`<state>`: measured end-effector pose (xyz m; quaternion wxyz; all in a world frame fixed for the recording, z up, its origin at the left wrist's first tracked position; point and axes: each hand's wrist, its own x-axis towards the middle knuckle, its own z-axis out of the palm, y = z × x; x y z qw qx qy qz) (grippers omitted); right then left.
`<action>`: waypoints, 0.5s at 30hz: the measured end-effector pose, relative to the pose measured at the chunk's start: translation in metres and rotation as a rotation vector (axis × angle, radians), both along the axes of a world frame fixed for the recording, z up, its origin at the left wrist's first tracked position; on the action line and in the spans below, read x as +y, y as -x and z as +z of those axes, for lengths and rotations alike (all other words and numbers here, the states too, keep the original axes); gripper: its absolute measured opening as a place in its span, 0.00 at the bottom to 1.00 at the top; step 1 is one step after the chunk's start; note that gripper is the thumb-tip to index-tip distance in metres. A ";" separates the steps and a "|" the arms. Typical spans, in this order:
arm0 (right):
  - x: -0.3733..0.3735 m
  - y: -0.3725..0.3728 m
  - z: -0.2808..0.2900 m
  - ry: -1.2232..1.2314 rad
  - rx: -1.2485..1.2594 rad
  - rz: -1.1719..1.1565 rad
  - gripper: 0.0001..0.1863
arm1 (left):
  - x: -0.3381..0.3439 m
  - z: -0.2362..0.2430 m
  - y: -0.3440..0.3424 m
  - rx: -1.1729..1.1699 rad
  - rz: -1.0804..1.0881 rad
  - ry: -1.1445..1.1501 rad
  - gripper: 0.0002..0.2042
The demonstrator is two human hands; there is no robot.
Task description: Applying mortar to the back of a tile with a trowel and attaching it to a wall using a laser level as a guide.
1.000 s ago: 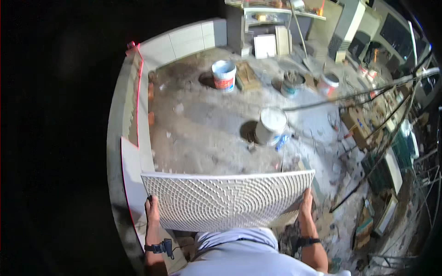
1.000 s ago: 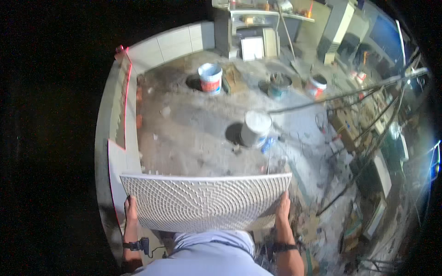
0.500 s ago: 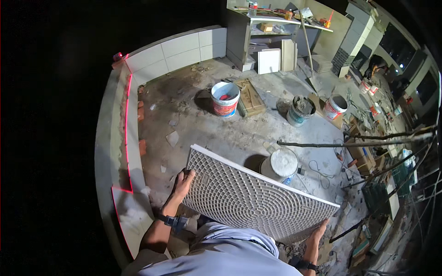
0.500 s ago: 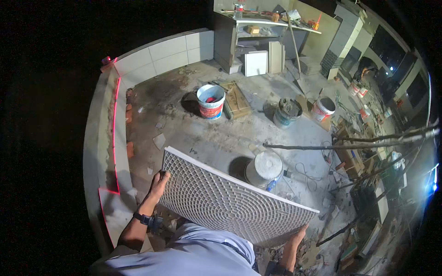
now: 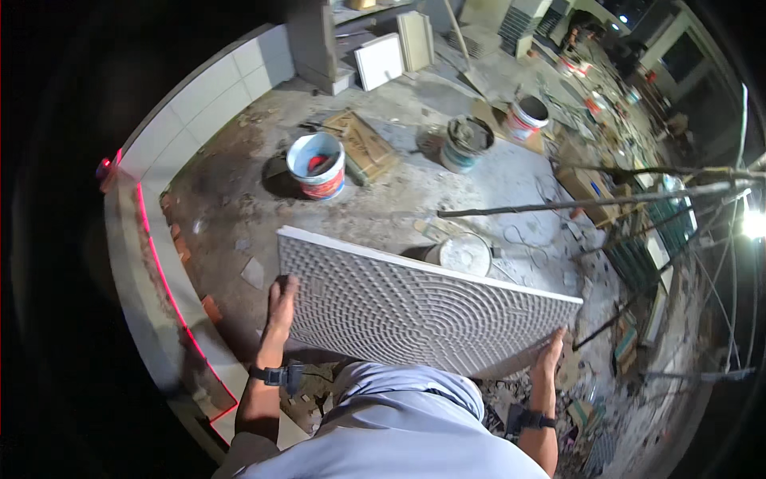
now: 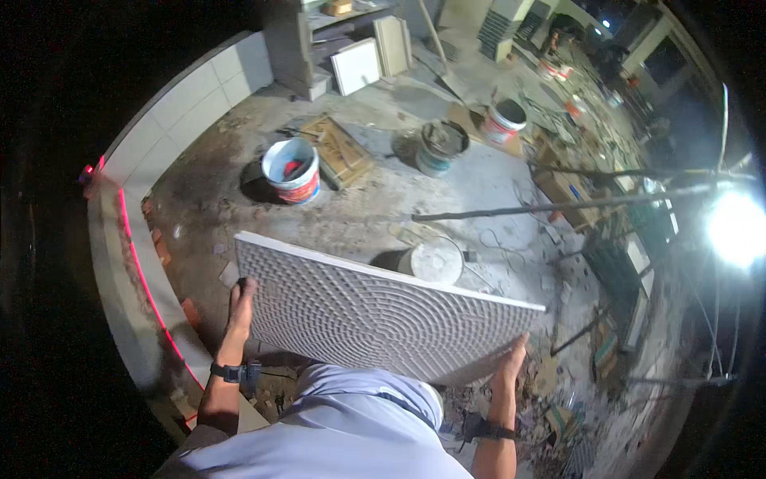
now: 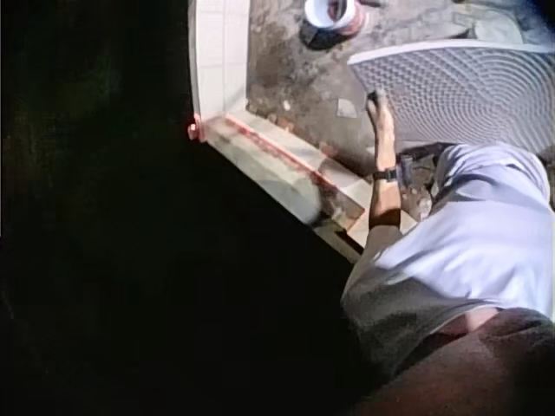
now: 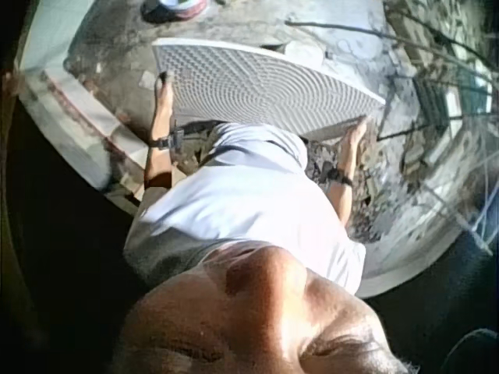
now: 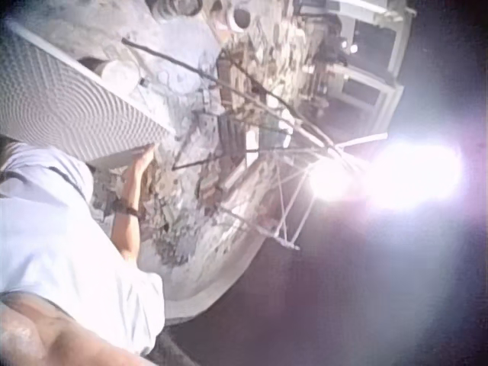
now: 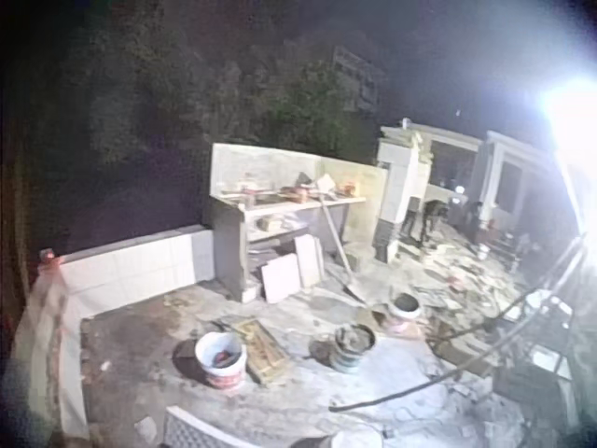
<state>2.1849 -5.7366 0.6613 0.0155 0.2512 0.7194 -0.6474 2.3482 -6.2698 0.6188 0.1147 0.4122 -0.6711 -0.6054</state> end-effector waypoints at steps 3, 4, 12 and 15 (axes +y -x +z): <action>0.007 0.008 0.001 0.069 0.159 0.107 0.39 | 0.007 -0.005 0.012 -0.035 0.091 0.138 0.33; 0.015 0.012 -0.001 0.063 0.157 0.096 0.39 | 0.016 0.006 0.019 0.056 0.077 0.094 0.31; 0.040 0.101 -0.054 0.100 -0.070 0.151 0.38 | 0.048 -0.003 0.064 -0.016 0.094 -0.034 0.30; 0.044 0.154 -0.081 0.156 -0.033 0.205 0.36 | 0.052 -0.010 0.097 -0.013 0.094 -0.083 0.30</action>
